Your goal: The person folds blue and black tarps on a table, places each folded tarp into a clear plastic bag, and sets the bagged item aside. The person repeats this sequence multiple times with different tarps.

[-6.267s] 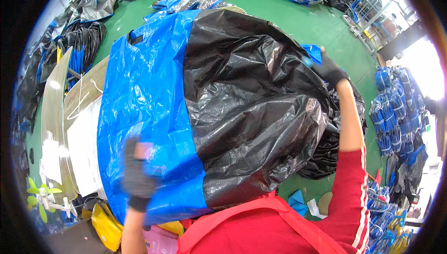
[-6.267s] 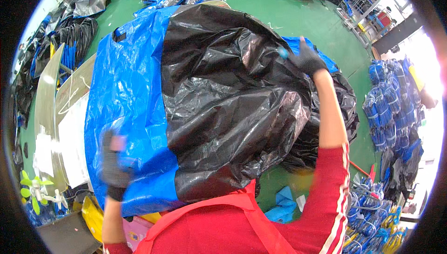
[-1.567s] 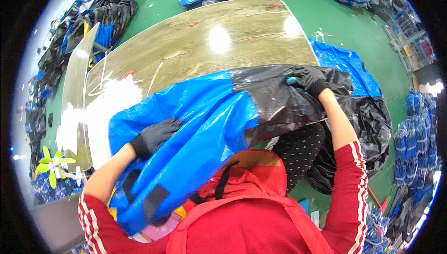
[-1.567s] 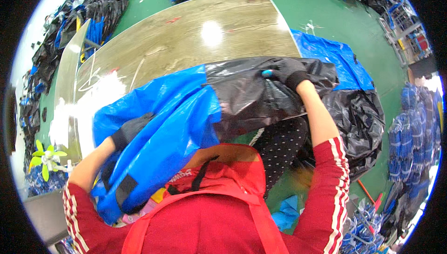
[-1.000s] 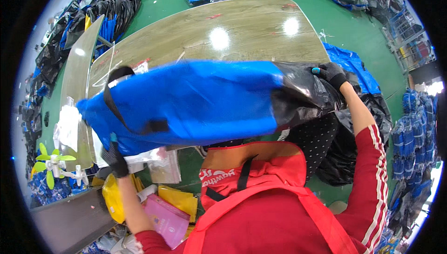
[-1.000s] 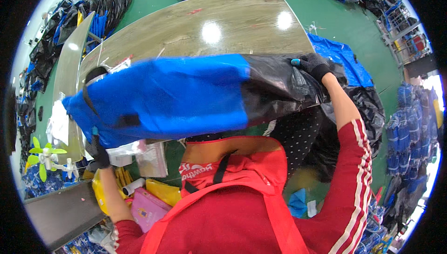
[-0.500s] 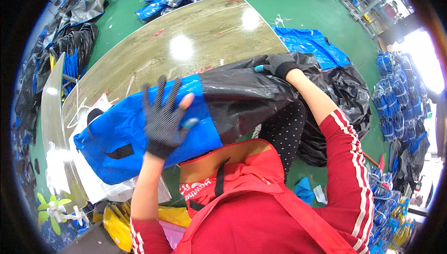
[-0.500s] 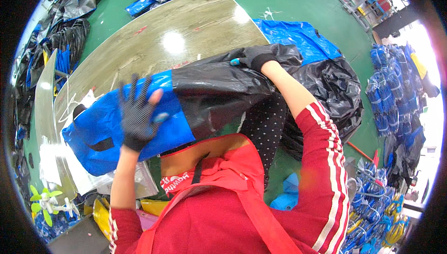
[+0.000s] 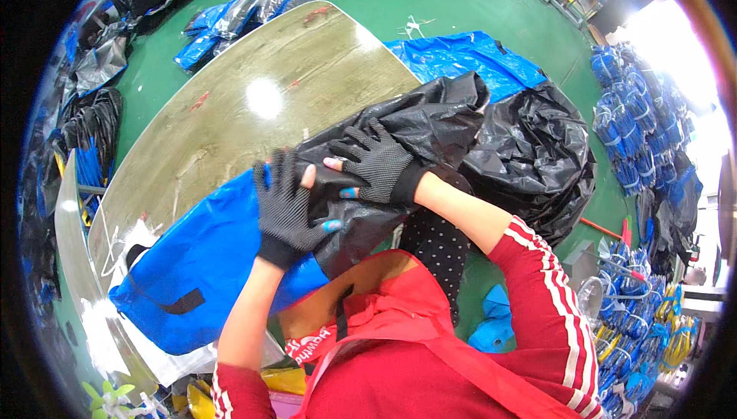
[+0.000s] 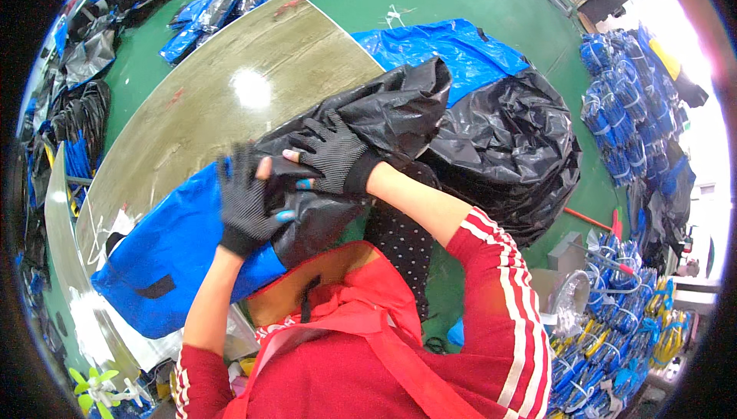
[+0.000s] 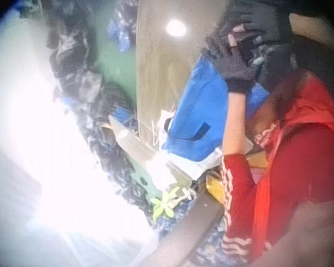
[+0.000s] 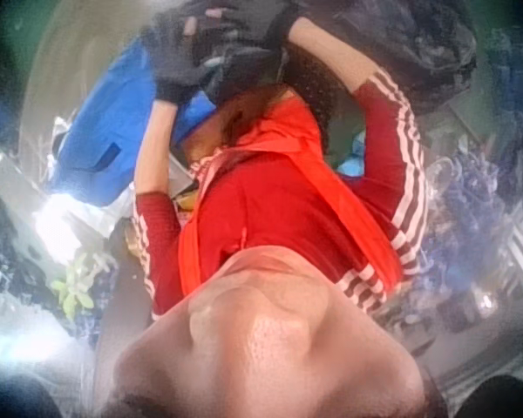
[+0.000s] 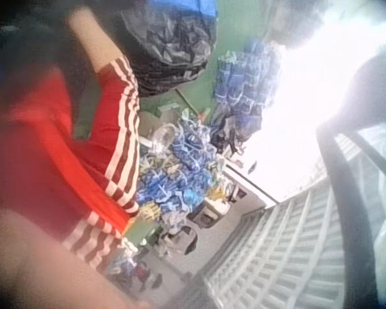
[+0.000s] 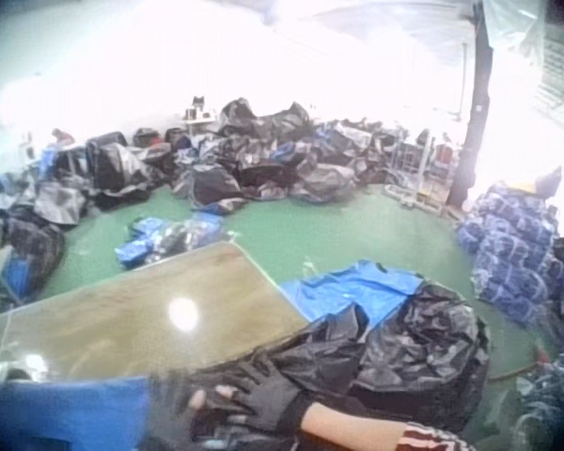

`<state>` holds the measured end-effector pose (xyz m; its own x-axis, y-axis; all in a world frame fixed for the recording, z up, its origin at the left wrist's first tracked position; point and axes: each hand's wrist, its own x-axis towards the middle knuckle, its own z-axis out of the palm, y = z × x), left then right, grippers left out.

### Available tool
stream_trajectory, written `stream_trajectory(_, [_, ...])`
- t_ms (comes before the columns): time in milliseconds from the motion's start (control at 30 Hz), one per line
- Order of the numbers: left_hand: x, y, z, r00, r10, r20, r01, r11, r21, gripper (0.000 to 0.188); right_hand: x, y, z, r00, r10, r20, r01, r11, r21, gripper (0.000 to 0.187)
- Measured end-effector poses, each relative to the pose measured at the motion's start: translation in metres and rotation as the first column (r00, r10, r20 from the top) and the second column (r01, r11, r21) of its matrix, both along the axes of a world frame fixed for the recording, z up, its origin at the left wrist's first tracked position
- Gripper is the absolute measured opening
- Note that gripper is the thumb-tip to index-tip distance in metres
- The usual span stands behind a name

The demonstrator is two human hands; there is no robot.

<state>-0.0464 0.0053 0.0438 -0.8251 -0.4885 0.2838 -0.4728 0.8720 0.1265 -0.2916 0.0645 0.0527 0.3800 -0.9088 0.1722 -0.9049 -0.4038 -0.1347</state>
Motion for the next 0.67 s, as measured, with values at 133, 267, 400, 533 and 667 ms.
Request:
stream_trajectory(133, [-0.014,0.004,0.0,1.0,0.021,0.02,-0.022,0.999,0.044,0.116,-0.041,0.032,0.047,0.972,-0.191,0.133,0.182,0.98,0.077,0.068])
stream_trajectory(267, [-0.012,0.001,-0.01,0.992,-0.005,-0.126,0.011,0.999,0.046,0.117,-0.111,0.077,0.064,0.814,-0.296,0.5,0.538,0.71,-0.456,0.047])
stream_trajectory(400, [-0.012,0.0,-0.019,0.986,-0.047,-0.163,0.044,0.999,-0.022,0.12,-0.155,0.073,0.032,0.783,-0.333,0.524,0.574,0.713,-0.404,0.028])
stream_trajectory(533, [-0.013,0.001,-0.019,0.984,-0.053,-0.172,0.05,0.999,-0.021,0.121,-0.183,0.052,0.02,0.785,-0.479,0.393,0.596,0.758,-0.266,0.029])
stream_trajectory(667, [-0.015,0.002,-0.022,0.983,-0.03,-0.179,0.035,0.999,0.025,0.119,-0.227,0.013,0.019,0.839,-0.494,0.226,0.506,0.863,0.008,0.037])
